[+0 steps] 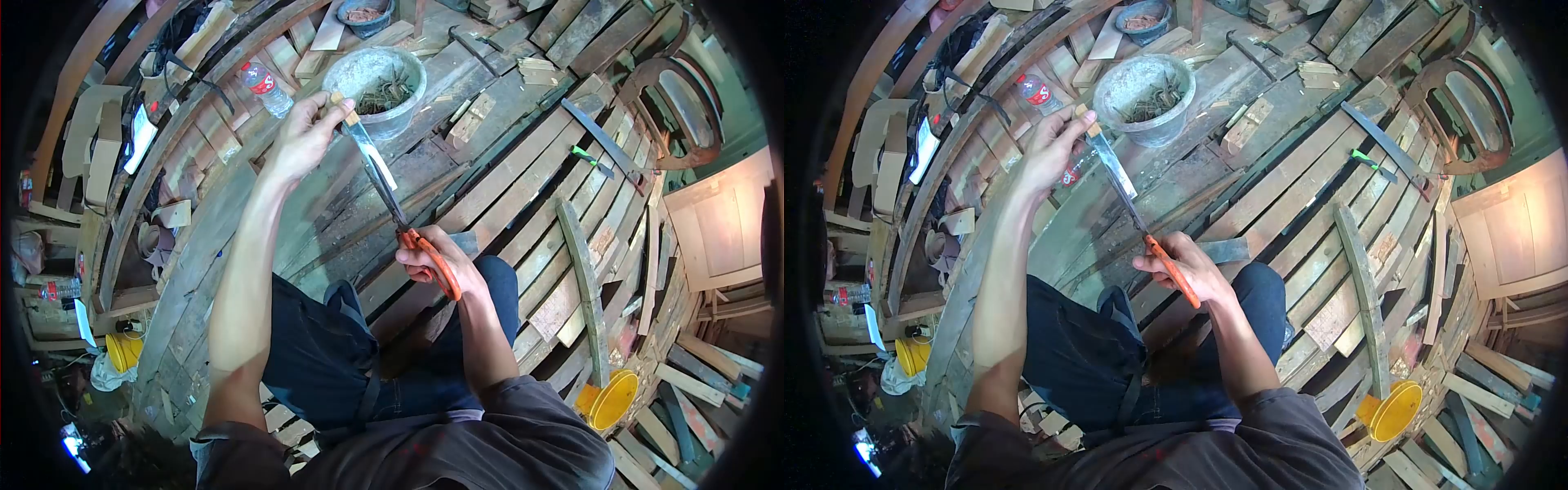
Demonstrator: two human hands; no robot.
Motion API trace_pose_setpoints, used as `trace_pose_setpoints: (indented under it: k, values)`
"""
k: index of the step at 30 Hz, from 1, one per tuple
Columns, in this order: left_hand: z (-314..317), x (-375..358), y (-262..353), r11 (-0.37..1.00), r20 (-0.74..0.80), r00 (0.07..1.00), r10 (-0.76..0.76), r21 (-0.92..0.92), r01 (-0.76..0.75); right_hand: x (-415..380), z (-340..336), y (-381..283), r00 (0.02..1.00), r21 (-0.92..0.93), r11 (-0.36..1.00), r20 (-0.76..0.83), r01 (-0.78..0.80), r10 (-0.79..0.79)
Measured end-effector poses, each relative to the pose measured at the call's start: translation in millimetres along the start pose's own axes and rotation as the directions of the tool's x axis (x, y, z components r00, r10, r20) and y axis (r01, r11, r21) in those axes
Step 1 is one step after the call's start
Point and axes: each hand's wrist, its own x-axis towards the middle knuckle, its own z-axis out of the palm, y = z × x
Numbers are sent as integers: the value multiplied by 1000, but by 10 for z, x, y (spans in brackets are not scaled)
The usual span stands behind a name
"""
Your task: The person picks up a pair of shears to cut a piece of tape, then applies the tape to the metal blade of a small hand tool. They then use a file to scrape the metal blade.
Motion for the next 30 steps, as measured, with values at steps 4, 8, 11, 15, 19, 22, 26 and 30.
trace_pose_setpoints:
  k: [4, 8, 11, 15, 19, 22, 26, 30]
  values:
    - [16, 6, -15, 1000, 6, 1000, 10, 14, -10, -8, 11, -10, 1000, -8, 1000, -5, 1, -1]
    - [30, 15, -24, 999, 16, 999, 39, -6, -39, -13, 1, -8, 1000, 7, 1000, 10, 2, -3]
    - [23, 11, -15, 1000, 8, 1000, 13, -17, -13, -15, 7, -4, 1000, 12, 1000, 0, 8, -8]
    - [18, 7, -8, 1000, -1, 1000, 3, -9, -3, -11, 5, -6, 1000, -2, 1000, -1, 7, -7]
    - [17, -10, 7, 1000, 0, 1000, 6, -9, -6, 1, -15, 19, 1000, 23, 1000, 22, 6, -7]
    - [2, 6, -8, 1000, -6, 1000, 13, 5, -13, -6, -14, 10, 1000, -10, 1000, 11, 6, -6]
    - [16, 26, -38, 999, 4, 1000, 30, -17, -30, -24, 10, -25, 1000, -2, 1000, -13, -13, 13]
    - [14, 41, -70, 999, 13, 999, 37, -8, -37, -27, 18, -27, 1000, 12, 1000, -17, 4, -3]
